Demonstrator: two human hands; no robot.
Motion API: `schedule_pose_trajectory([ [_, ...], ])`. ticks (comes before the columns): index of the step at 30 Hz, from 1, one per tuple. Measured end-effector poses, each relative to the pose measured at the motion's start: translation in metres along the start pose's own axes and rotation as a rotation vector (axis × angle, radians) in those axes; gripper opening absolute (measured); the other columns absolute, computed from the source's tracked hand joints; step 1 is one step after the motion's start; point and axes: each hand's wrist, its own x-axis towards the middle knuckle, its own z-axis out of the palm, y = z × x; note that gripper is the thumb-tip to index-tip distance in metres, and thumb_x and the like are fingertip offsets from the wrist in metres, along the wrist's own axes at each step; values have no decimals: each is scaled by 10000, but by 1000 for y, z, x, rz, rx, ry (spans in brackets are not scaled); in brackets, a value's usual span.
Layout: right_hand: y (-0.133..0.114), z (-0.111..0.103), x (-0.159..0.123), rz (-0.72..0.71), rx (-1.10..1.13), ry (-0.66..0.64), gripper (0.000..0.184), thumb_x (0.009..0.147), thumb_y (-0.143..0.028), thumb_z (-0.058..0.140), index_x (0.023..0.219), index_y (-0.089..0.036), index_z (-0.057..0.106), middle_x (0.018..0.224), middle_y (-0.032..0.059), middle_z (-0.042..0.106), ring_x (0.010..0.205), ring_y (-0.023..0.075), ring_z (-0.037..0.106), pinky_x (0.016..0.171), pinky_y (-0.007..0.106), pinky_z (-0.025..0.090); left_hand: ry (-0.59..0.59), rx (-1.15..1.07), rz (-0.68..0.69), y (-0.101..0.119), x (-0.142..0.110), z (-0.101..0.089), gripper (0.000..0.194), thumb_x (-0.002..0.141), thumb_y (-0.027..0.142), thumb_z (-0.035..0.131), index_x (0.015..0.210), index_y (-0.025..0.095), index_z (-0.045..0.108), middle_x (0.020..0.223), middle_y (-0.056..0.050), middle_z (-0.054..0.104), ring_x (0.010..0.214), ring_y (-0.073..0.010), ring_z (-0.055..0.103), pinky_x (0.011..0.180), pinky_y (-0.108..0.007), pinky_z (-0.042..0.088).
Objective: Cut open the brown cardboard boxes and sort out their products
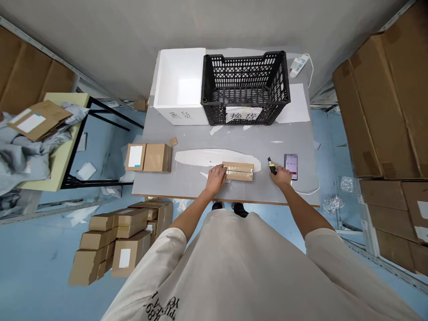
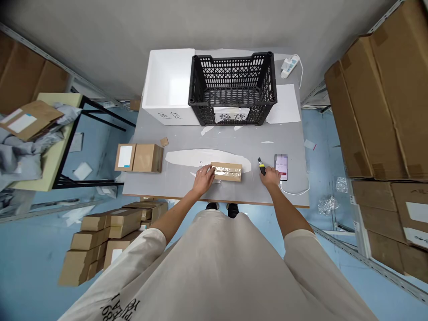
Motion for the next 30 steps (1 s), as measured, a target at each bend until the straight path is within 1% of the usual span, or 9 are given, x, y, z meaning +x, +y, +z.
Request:
schedule_pose_trajectory([
  [5,-5,4,-1,-8,-14,-12,316,866,-340,611,1128,-169,568,1195,157,619,1153,326,552,951,443,391,-40,36,11,4,-4,-3,337,1009,226,431,1307,252,585,1332,-124,590,1227,-287,533,1005,-449,422],
  [9,-9,-7,-5,18,149,-4,343,819,-302,621,1131,-180,551,1128,144,660,1038,301,615,897,417,431,-115,0,73,9,-10,-7,369,999,196,416,1325,246,580,1336,-115,602,1253,-275,529,1043,-442,397],
  [14,-21,-37,-12,41,587,7,409,817,-352,554,1203,-216,533,1024,65,698,842,223,666,742,325,491,-166,-23,100,10,-17,-12,462,957,153,437,1401,238,533,1444,-113,549,1363,-274,469,1103,-445,359],
  [16,-30,-53,-18,-5,719,-28,408,861,-371,478,1234,-217,540,986,48,705,770,201,676,687,306,501,-174,-24,117,8,-19,-13,495,940,136,441,1419,231,519,1472,-114,534,1388,-274,454,1120,-454,348],
  [18,-44,-70,-27,-105,768,-76,422,905,-393,432,1269,-215,550,952,40,714,734,195,681,664,303,510,-166,-30,139,5,-21,-12,515,928,128,447,1430,224,512,1496,-111,521,1409,-269,439,1142,-460,333],
  [21,-70,-92,-46,-369,647,-112,412,944,-418,464,1272,-218,613,958,48,741,807,211,691,758,330,528,-141,-43,174,-1,-26,-9,532,910,117,461,1430,212,518,1526,-107,503,1436,-261,416,1179,-462,297],
  [24,-101,-103,-66,-674,458,-142,393,957,-370,506,1301,-250,652,1210,58,721,1072,242,666,948,366,501,-132,-46,204,-4,-32,-9,561,892,109,472,1444,200,506,1554,-107,476,1466,-259,379,1206,-472,254],
  [26,-121,-105,-77,-770,329,-175,393,959,-334,519,1324,-281,654,1321,42,679,1180,251,626,1008,375,478,-141,-42,192,-5,-35,-10,580,890,115,476,1463,205,487,1573,-104,454,1475,-269,361,1194,-495,258],
  [30,-150,-101,-88,-812,118,-194,411,987,-326,490,1373,-298,628,1308,45,679,1195,253,616,971,355,493,-160,-53,143,-5,-39,-13,588,898,130,470,1478,228,472,1590,-93,432,1458,-294,371,1135,-521,309],
])
